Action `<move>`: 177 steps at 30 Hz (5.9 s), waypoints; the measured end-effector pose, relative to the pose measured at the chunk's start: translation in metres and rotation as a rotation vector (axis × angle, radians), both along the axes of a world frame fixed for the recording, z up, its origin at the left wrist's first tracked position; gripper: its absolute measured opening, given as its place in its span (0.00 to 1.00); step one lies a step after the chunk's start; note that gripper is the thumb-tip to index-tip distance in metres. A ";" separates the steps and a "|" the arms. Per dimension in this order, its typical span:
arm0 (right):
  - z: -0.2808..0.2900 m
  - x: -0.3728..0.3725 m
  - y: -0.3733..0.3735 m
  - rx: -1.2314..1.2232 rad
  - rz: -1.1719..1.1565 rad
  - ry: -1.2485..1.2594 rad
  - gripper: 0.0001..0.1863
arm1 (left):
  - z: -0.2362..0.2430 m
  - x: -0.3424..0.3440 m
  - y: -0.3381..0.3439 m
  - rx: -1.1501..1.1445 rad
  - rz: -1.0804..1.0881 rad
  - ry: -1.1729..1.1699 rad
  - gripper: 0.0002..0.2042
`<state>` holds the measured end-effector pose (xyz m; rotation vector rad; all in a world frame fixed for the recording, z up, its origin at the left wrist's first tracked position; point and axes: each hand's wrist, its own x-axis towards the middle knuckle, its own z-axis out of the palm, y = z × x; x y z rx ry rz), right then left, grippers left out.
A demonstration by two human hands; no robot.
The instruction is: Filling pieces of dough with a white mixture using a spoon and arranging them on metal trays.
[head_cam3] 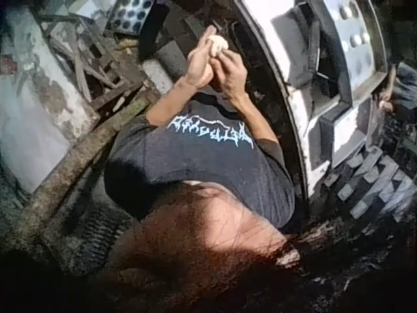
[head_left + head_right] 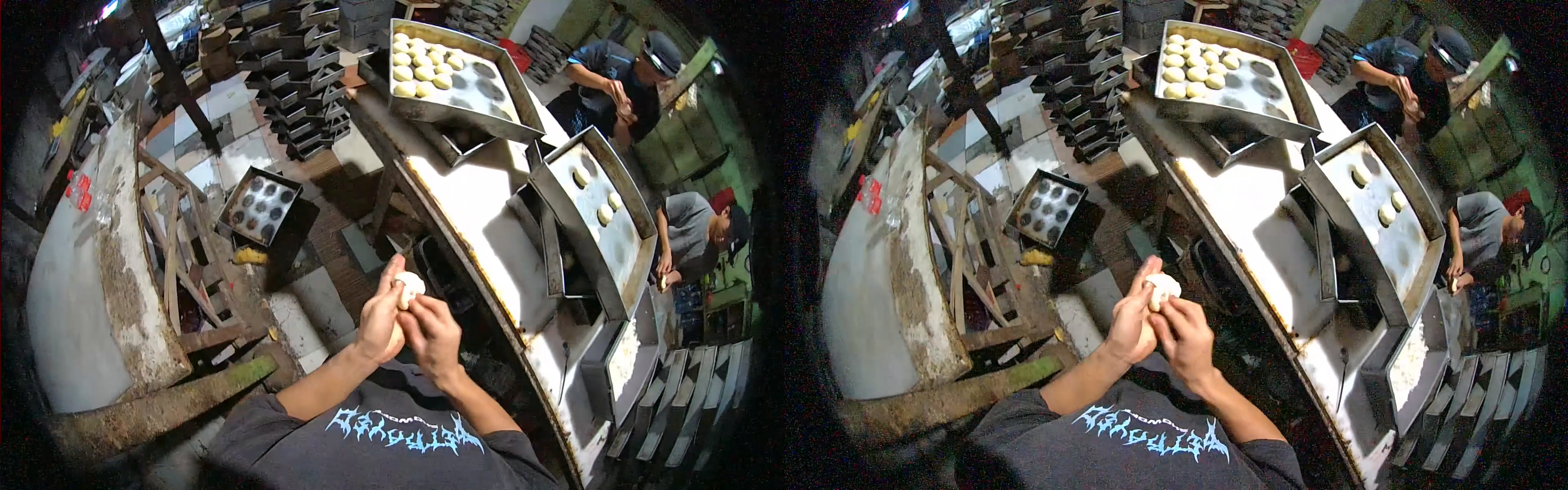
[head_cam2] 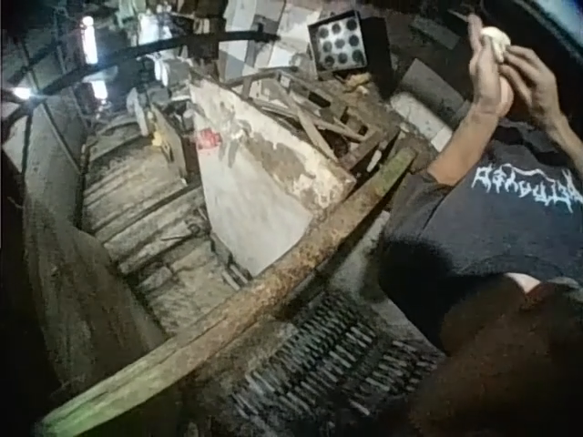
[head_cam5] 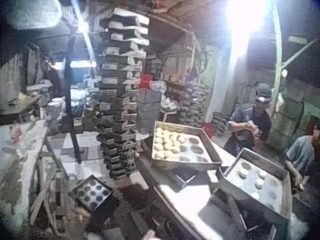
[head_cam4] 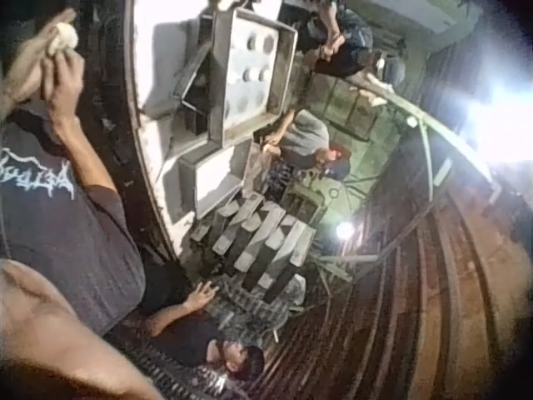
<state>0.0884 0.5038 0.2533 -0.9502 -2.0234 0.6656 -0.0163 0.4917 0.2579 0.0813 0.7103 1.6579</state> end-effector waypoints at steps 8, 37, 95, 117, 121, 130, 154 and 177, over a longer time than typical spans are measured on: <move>0.022 0.047 0.121 -0.495 0.366 -0.070 0.12 | -0.003 -0.032 0.082 0.110 -0.837 0.747 0.21; -0.078 0.033 0.227 -0.624 -0.565 -0.209 0.09 | 0.058 -0.173 0.343 0.586 -0.400 1.540 0.19; -0.072 0.317 0.039 -0.325 -1.304 -0.473 0.18 | -0.031 0.115 -0.024 -0.109 -1.150 -0.245 0.25; -0.031 0.582 0.137 -0.373 -0.669 -1.210 0.08 | 0.014 0.382 0.069 0.074 -1.206 0.224 0.22; 0.009 0.536 0.115 -0.445 -0.217 -1.132 0.08 | 0.019 0.361 0.097 0.119 -1.198 0.022 0.30; 0.075 0.591 0.083 -0.800 -0.071 -0.505 0.11 | 0.042 0.410 0.119 0.181 -1.254 0.330 0.20; 0.008 0.421 -0.057 0.019 -1.079 -0.182 0.22 | 0.033 0.482 0.148 0.216 -0.948 0.237 0.23; 0.024 0.027 0.006 0.141 -0.108 -0.059 0.12 | 0.008 0.030 0.025 -0.007 -0.153 0.027 0.14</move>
